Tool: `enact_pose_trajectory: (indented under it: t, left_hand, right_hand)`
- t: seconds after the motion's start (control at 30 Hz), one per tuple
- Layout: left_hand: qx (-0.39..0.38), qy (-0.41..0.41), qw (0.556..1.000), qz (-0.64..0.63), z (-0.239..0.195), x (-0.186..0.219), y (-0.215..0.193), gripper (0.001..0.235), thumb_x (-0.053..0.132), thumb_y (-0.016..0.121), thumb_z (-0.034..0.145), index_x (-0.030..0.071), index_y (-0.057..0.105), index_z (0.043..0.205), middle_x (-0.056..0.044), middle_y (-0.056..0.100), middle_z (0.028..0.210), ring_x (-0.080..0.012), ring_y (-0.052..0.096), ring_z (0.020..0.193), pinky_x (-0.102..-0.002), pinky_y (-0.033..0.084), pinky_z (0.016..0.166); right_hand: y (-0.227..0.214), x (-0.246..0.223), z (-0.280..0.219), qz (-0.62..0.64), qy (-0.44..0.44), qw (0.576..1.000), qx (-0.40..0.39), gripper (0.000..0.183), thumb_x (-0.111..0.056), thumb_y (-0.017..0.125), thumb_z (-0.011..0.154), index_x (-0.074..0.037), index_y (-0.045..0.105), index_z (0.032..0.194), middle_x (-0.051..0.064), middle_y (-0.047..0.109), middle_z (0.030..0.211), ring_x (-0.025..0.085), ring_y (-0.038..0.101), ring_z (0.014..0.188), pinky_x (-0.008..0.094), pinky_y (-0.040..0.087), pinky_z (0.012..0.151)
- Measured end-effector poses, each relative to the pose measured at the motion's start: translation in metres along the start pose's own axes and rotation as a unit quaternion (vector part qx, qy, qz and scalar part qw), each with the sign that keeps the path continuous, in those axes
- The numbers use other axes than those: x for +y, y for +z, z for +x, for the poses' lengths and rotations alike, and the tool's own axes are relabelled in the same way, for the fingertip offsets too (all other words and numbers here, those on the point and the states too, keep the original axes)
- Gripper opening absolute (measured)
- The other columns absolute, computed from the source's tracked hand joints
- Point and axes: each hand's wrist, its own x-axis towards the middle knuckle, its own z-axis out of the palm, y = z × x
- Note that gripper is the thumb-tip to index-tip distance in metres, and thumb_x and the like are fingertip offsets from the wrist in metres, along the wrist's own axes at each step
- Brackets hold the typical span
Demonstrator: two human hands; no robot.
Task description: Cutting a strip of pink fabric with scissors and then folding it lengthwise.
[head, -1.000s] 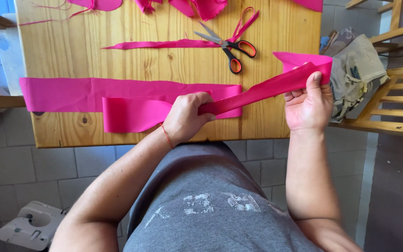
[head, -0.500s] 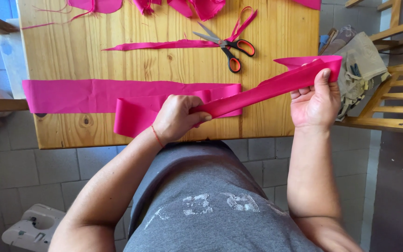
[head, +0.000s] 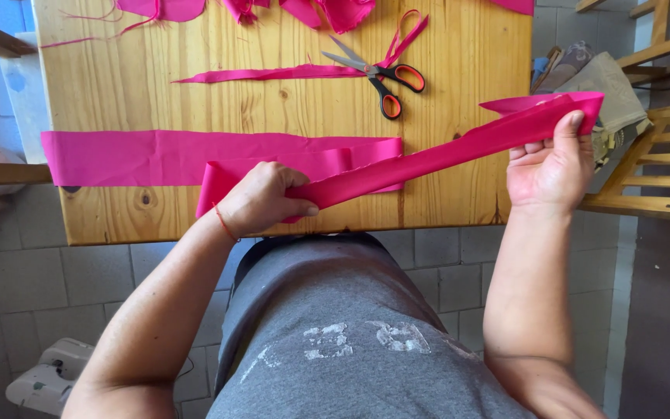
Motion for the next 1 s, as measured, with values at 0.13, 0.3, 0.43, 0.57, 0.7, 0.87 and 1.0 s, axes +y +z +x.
enact_pose_trajectory:
  t: [0.13, 0.3, 0.43, 0.57, 0.7, 0.87, 1.0]
  left_hand:
    - [-0.022, -0.005, 1.000, 0.002, -0.001, -0.007, -0.002, 0.034, 0.029, 0.098, 0.103, 0.015, 0.073, 0.083, 0.003, 0.067, 0.074, -0.0149, 0.053, 0.066, -0.037, 0.044, 0.063]
    - [-0.032, -0.010, 0.999, -0.013, -0.004, 0.002, -0.008, 0.027, 0.025, 0.096, 0.099, 0.017, 0.075, 0.083, 0.003, 0.074, 0.076, -0.0145, 0.058, 0.066, -0.038, 0.044, 0.062]
    - [-0.015, 0.001, 1.000, 0.012, -0.006, 0.002, -0.008, 0.021, 0.027, 0.094, 0.097, 0.016, 0.079, 0.088, 0.001, 0.070, 0.075, -0.0184, 0.056, 0.066, -0.041, 0.043, 0.063]
    - [-0.016, 0.005, 1.000, 0.013, -0.007, 0.002, -0.009, 0.021, 0.025, 0.094, 0.101, 0.014, 0.080, 0.090, 0.000, 0.073, 0.077, -0.0191, 0.059, 0.067, -0.040, 0.045, 0.064]
    - [-0.020, -0.025, 0.999, 0.014, 0.001, -0.006, -0.006, 0.016, 0.025, 0.093, 0.101, 0.014, 0.087, 0.093, 0.000, 0.073, 0.077, -0.0172, 0.062, 0.067, -0.038, 0.049, 0.064]
    - [-0.033, -0.065, 0.996, -0.041, 0.025, -0.014, -0.001, 0.016, 0.030, 0.093, 0.097, 0.017, 0.093, 0.088, 0.002, 0.086, 0.078, -0.0120, 0.066, 0.066, -0.034, 0.053, 0.068]
    - [-0.063, -0.091, 0.990, -0.091, 0.043, -0.023, 0.009, 0.016, 0.026, 0.093, 0.104, 0.012, 0.095, 0.096, -0.002, 0.089, 0.085, -0.0113, 0.066, 0.066, -0.030, 0.054, 0.066]
  right_hand:
    - [-0.001, -0.002, 0.003, 0.002, -0.005, 1.000, 0.015, 0.032, -0.032, 0.102, 0.093, -0.019, 0.093, 0.121, 0.015, 0.098, 0.127, 0.040, 0.096, 0.124, 0.058, 0.083, 0.102]
    - [0.004, -0.002, 0.002, 0.001, -0.002, 1.000, 0.024, 0.036, -0.033, 0.101, 0.093, -0.017, 0.093, 0.124, 0.015, 0.098, 0.126, 0.040, 0.097, 0.122, 0.059, 0.084, 0.104]
    - [0.006, -0.005, 0.000, -0.005, -0.004, 1.000, 0.012, 0.040, -0.033, 0.101, 0.093, -0.016, 0.092, 0.128, 0.016, 0.097, 0.128, 0.040, 0.096, 0.124, 0.057, 0.083, 0.104]
    - [0.006, -0.004, 0.002, -0.001, -0.006, 1.000, 0.014, 0.039, -0.032, 0.102, 0.091, -0.014, 0.092, 0.125, 0.018, 0.097, 0.126, 0.041, 0.097, 0.123, 0.057, 0.083, 0.103]
    - [0.016, 0.001, 0.001, -0.001, 0.005, 1.000, 0.021, 0.033, -0.026, 0.099, 0.097, -0.013, 0.092, 0.127, 0.017, 0.097, 0.125, 0.042, 0.096, 0.123, 0.058, 0.084, 0.104]
    - [0.015, 0.005, 0.026, -0.032, -0.018, 0.995, -0.088, 0.033, -0.026, 0.082, 0.121, -0.022, 0.090, 0.153, 0.006, 0.090, 0.127, 0.026, 0.085, 0.115, 0.043, 0.076, 0.100]
    - [0.007, 0.060, 0.080, -0.072, -0.134, 0.955, -0.254, 0.025, -0.028, 0.083, 0.126, -0.025, 0.083, 0.151, 0.003, 0.089, 0.128, 0.023, 0.083, 0.113, 0.037, 0.064, 0.091]
